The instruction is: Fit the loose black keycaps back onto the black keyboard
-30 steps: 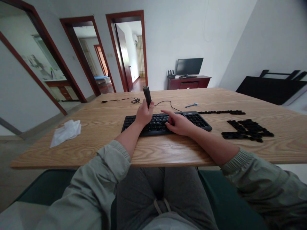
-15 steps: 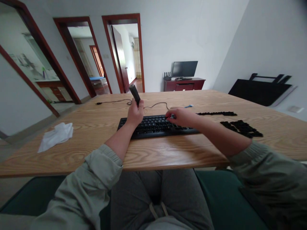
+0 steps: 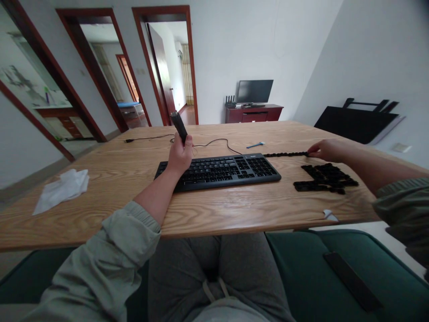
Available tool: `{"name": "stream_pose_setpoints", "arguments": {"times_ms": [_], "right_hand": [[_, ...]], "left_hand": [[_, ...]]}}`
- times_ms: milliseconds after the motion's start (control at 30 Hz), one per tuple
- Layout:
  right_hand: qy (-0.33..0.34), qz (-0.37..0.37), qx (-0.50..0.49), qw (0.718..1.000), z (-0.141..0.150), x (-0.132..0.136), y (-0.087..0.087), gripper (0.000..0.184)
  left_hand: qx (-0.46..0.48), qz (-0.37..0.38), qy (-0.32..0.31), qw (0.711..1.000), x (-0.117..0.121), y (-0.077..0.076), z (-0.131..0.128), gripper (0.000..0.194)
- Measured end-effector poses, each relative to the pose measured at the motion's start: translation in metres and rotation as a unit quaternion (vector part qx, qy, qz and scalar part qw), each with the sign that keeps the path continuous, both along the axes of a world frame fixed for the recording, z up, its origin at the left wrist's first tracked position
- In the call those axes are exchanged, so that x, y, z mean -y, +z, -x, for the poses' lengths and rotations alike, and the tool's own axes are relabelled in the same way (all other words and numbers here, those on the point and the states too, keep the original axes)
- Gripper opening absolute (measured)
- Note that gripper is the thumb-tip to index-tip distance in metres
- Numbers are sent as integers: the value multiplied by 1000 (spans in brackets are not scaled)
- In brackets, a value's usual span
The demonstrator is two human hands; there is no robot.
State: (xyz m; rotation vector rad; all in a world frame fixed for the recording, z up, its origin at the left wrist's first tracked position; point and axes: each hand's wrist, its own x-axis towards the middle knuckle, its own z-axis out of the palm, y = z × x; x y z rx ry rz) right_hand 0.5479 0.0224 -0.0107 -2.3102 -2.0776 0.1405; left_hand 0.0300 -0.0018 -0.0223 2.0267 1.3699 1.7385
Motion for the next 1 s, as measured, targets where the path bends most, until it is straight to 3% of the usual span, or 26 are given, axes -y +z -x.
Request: {"name": "stream_pose_setpoints", "arguments": {"times_ms": [133,467,567,633,733,833,900,1000], "right_hand": [[23,-40,-39,998,4,-7,-10,5],[40,-39,-49,997,-4,-18,-19,9],[40,-54,-39,997,-4,-19,-17,3],[42,-79,-37,995,5,-19,-8,10],[69,-146,-60,985,44,-13,16,20],[125,-203,-153,959,116,5,41,22],[196,-220,-230,928,174,22,51,26],[289,-220,-347,865,254,45,48,38]], "left_hand": [[-7,5,5,1000,1,0,0,33],[-7,10,11,1000,1,0,1,31],[-11,10,11,1000,2,1,0,32],[-19,13,8,1000,4,3,-2,32],[-57,52,-26,997,7,7,-3,34],[-96,125,-92,983,10,12,-4,40],[-111,162,-147,970,13,15,-5,41],[-157,181,-198,950,19,21,-8,37]]}}
